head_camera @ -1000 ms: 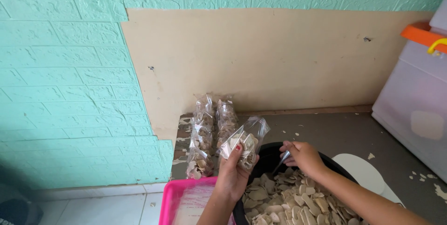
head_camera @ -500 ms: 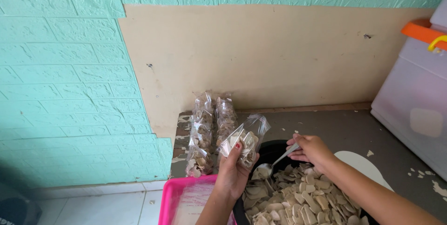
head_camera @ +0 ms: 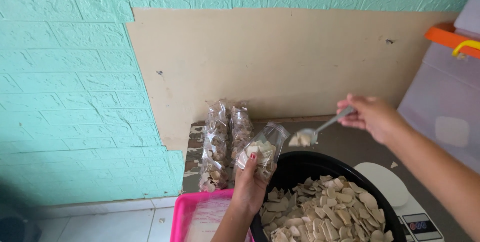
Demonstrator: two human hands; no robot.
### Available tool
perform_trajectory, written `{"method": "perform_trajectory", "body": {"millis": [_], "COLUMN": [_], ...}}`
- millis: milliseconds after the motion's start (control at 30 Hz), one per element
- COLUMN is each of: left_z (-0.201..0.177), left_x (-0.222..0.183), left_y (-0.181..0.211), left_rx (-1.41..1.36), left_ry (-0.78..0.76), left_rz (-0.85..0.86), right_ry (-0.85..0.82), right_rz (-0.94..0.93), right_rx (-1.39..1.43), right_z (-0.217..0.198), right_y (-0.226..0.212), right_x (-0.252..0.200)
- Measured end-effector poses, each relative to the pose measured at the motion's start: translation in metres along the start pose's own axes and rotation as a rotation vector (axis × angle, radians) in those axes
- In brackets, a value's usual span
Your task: Packaging small chips into plastic bags using a spoon and weighing them on a digital scale.
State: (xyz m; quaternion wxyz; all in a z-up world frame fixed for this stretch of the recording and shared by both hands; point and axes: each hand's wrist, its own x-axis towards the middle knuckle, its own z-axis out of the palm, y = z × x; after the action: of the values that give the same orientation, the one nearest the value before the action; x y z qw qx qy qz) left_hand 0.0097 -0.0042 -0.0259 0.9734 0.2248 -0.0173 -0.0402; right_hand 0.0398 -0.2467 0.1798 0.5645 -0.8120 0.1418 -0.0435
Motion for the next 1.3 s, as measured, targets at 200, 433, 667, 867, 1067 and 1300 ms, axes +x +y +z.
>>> {"method": "perform_trajectory", "body": {"millis": [200, 433, 667, 867, 1067, 1300], "left_z": [0.009, 0.012, 0.026, 0.003, -0.014, 0.015], "left_x": [-0.003, -0.003, -0.015, -0.003, 0.009, -0.005], "left_y": [0.004, 0.005, 0.019, 0.011, 0.004, 0.003], "left_rx": [-0.019, -0.002, 0.021, 0.039, 0.149, 0.371], "left_ry": [0.035, -0.030, -0.022, -0.026, -0.041, -0.277], "left_rz": [0.017, -0.034, -0.096, -0.077, -0.246, -0.205], "right_ry": [0.033, 0.062, 0.212, -0.460, -0.437, -0.401], "right_rz": [-0.215, -0.611, -1.487, -0.918, -1.256, -1.019], "right_rx": [0.099, -0.049, -0.341, -0.954, -0.861, -0.902], "right_z": [0.006, 0.038, 0.012, 0.051, 0.063, 0.011], "right_y": [-0.038, -0.039, -0.016, 0.010, 0.044, 0.033], "right_x": [0.002, -0.049, -0.058, -0.069, -0.055, -0.062]}}
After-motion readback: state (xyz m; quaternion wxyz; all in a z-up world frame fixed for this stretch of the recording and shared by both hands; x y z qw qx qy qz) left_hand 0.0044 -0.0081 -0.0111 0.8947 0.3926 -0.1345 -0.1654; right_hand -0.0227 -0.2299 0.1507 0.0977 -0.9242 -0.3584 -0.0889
